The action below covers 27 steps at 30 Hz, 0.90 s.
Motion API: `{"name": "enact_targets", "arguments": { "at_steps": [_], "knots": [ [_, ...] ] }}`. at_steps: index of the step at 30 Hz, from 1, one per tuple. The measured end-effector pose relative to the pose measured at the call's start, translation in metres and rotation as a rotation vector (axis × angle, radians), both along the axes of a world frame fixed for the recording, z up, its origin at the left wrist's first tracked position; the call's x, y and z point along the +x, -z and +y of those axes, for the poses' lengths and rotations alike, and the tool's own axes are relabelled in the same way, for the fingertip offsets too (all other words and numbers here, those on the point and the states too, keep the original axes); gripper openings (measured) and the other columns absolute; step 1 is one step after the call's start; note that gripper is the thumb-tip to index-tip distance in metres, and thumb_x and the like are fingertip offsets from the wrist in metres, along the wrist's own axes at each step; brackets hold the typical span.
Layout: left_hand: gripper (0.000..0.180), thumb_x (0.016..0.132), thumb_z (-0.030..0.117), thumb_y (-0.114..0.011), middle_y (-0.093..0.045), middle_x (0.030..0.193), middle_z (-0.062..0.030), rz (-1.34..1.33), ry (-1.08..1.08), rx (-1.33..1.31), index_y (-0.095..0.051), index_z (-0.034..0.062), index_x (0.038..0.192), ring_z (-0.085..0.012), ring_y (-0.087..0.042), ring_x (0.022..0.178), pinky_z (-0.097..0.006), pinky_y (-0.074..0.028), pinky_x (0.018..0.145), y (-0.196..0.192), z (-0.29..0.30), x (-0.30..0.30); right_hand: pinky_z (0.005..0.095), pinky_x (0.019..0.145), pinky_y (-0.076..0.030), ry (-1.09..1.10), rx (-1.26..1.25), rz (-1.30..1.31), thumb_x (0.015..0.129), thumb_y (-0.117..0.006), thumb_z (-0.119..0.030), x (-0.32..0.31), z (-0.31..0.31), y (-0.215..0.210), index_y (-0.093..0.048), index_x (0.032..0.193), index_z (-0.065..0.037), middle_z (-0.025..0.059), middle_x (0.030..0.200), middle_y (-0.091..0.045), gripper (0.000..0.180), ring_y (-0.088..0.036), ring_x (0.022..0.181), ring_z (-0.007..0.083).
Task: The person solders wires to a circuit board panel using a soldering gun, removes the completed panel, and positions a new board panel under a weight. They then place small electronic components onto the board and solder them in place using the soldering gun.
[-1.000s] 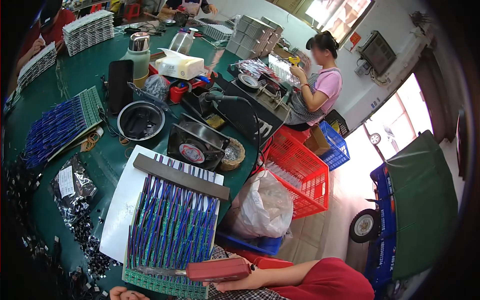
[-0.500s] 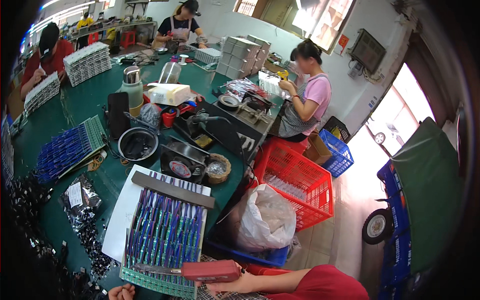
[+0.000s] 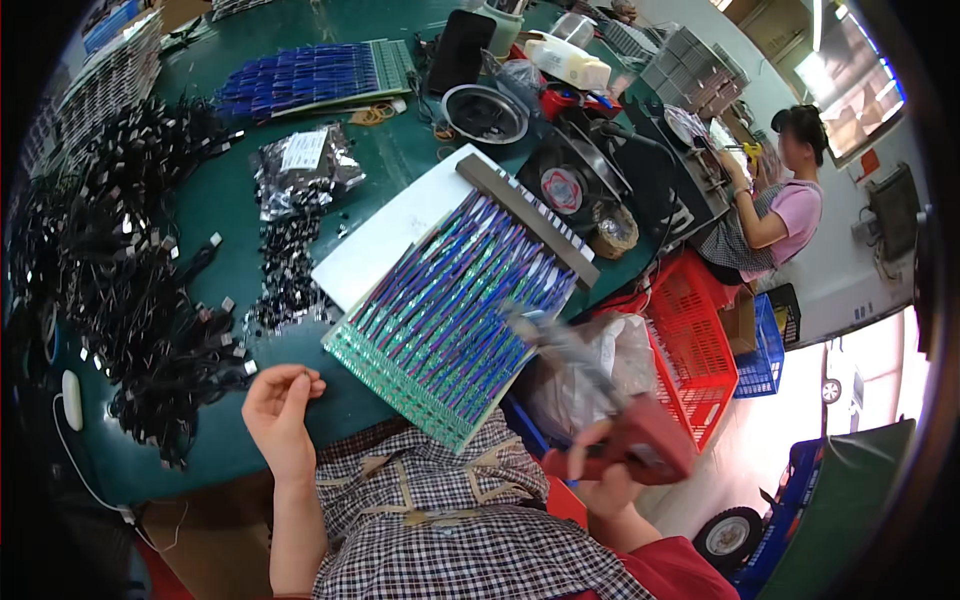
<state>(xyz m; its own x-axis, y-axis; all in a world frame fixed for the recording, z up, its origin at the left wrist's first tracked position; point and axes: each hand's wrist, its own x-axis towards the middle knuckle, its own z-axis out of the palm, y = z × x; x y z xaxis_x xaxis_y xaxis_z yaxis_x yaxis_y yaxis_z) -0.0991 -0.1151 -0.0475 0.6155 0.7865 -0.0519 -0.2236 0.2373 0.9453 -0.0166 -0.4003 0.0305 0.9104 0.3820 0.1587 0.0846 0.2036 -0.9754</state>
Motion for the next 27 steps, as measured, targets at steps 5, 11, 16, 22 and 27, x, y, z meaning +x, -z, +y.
{"name": "enact_targets", "arguments": {
  "at_steps": [5,11,16,22,27],
  "knots": [
    [0.009,0.083,-0.003,-0.056,-0.061,0.082,-0.0099,0.115,-0.042,-0.016,-0.056,-0.0037,0.093,-0.0137,-0.059,0.071,-0.023,-0.049,0.067,-0.010,-0.004,0.008,0.0199,0.053,-0.038,0.545,0.035,-0.538,0.091,-0.047,-0.030,0.072,-0.013,-0.016,-0.045,0.108,0.001,0.0092,0.094,-0.053,0.036,-0.046,0.059,0.0079],
    [0.024,0.077,-0.006,-0.055,-0.058,0.073,-0.0081,0.168,0.094,-0.059,-0.047,-0.0004,0.099,-0.0131,-0.057,0.066,-0.023,-0.048,0.062,-0.047,-0.022,0.014,0.0206,0.058,-0.042,0.808,-0.321,-0.346,0.082,-0.056,-0.003,0.128,-0.020,0.029,-0.055,0.103,0.003,0.0046,0.085,-0.058,0.022,-0.050,0.063,0.0072],
    [0.032,0.077,-0.004,-0.058,-0.059,0.078,-0.0071,0.205,0.167,-0.193,-0.044,0.0011,0.104,-0.0118,-0.059,0.071,-0.024,-0.050,0.066,-0.048,-0.026,0.003,0.0212,0.058,-0.043,0.673,-0.513,-0.302,0.082,-0.060,-0.019,0.106,-0.012,0.038,-0.053,0.104,0.001,0.0081,0.090,-0.057,0.031,-0.053,0.066,0.0124],
    [0.018,0.083,0.003,-0.058,-0.059,0.088,-0.0055,0.073,0.127,-0.190,-0.056,-0.0025,0.101,-0.0092,-0.057,0.083,-0.022,-0.049,0.074,-0.043,-0.024,-0.004,0.0213,0.056,-0.041,0.186,-0.464,-0.300,0.082,-0.060,-0.021,0.088,0.084,0.052,-0.052,0.106,0.002,0.0084,0.090,-0.056,0.034,-0.052,0.064,0.0123],
    [0.015,0.087,0.005,-0.055,-0.057,0.091,-0.0042,0.083,0.104,-0.045,-0.057,-0.0028,0.100,-0.0081,-0.056,0.081,-0.022,-0.048,0.074,-0.025,-0.018,-0.008,0.0213,0.055,-0.041,0.013,-0.425,-0.280,0.082,-0.060,-0.023,0.064,0.116,0.035,-0.050,0.107,0.002,0.0086,0.091,-0.056,0.036,-0.051,0.063,0.0122]
  ]
}}
